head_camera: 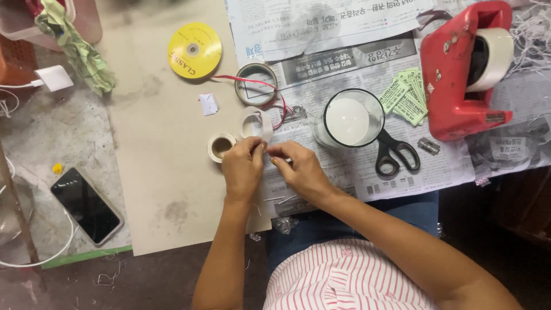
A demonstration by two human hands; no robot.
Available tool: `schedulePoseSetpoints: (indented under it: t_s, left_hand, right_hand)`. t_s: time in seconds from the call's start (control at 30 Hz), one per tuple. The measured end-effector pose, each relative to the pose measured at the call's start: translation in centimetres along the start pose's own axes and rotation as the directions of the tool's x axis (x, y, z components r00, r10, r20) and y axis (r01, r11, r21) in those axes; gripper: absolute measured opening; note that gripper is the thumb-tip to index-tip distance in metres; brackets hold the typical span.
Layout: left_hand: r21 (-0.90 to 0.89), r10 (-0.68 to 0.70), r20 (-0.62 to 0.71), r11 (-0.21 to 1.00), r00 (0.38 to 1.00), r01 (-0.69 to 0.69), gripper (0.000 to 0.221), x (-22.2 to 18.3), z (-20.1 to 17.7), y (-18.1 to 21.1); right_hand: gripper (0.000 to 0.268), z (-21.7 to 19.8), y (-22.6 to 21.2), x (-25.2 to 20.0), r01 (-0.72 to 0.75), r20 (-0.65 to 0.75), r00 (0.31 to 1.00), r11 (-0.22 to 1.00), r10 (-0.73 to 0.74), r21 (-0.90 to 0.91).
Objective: Applying decorative gold tape and labels to the rims of glass candle jars and smoothing them down.
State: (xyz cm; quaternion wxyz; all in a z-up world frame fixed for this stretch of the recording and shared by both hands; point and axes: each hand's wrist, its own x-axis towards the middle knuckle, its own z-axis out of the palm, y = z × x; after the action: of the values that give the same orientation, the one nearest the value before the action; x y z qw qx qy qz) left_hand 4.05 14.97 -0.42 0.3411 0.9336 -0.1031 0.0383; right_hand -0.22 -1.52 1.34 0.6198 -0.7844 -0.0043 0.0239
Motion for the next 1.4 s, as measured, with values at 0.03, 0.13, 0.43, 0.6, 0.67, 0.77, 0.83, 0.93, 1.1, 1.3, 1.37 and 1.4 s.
schedulePoseSetpoints:
  t_s: [0.03, 0.13, 0.43, 0.6, 0.67, 0.77, 0.83, 0.93, 1.1, 1.3, 1.37, 1.4]
  left_hand:
    - [-0.066, -0.033, 0.007, 0.997, 0.999, 0.034, 0.004, 0.2, 0.3, -0.2]
    - [-0.212, -0.045, 0.055, 0.976, 0.997, 0.055, 0.011, 0.8, -1.2, 0.9]
    - [-0.312, -0.053, 0.021, 0.949, 0.998, 0.057, 0.059, 0.4, -1.1, -0.5]
    - [-0.35, -0.069, 0.009, 0.934, 0.998, 0.068, 0.07, 0.2, -1.2, -0.2]
    - [-0.352, -0.065, 0.004, 0.934, 0.998, 0.063, 0.073, 0.2, -1.2, -0.2]
    - [-0.352, -0.061, 0.003, 0.934, 0.998, 0.058, 0.072, 0.1, -1.3, 0.0]
    - [-0.344, -0.045, 0.006, 0.938, 0.999, 0.044, 0.072, 0.0, -1.3, 0.2]
    - [-0.316, -0.038, 0.036, 0.948, 0.999, 0.047, 0.075, 0.0, -1.8, 1.0]
    - [-0.241, 0.0, 0.01, 0.97, 1.0, 0.002, 0.078, -0.5, -1.3, 1.0]
    - [-0.094, 0.038, -0.031, 0.995, 0.999, -0.041, 0.078, -1.1, -0.5, 0.2]
    - [-0.062, 0.037, -0.038, 0.997, 0.999, -0.039, 0.078, -1.1, -0.6, 0.0]
    - [-0.099, 0.021, -0.044, 0.995, 0.999, -0.025, 0.076, -1.0, -0.6, -0.2]
  right_hand:
    - [0.02, 0.4, 0.2, 0.6, 0.042, -0.028, 0.999, 0.999, -0.042, -0.002]
    - [0.024, 1.6, 2.3, 1.7, 0.072, -0.02, 0.997, 0.997, -0.073, -0.027]
    - [0.018, 2.6, 2.3, 2.7, 0.051, -0.039, 0.998, 0.994, -0.054, -0.093]
    - [0.014, 2.9, 2.8, 3.2, 0.021, -0.041, 0.999, 0.992, -0.026, -0.122]
    - [0.013, 3.0, 2.8, 3.3, 0.029, -0.036, 0.999, 0.99, -0.034, -0.136]
    - [0.015, 2.9, 2.8, 3.2, 0.056, -0.031, 0.998, 0.987, -0.061, -0.153]
    - [0.016, 2.8, 2.9, 3.3, 0.048, -0.012, 0.999, 0.99, -0.05, -0.134]
    - [0.017, 2.8, 3.1, 3.3, 0.1, -0.002, 0.995, 0.981, -0.102, -0.164]
    - [0.016, 3.0, 2.6, 3.3, 0.138, -0.002, 0.99, 0.973, -0.14, -0.186]
    - [0.019, 3.2, 3.3, 3.5, 0.195, 0.015, 0.98, 0.951, -0.197, -0.239]
    - [0.02, 3.1, 3.7, 3.5, 0.194, 0.001, 0.98, 0.954, -0.199, -0.229]
    - [0.019, 3.1, 3.6, 3.6, 0.187, 0.002, 0.981, 0.956, -0.192, -0.227]
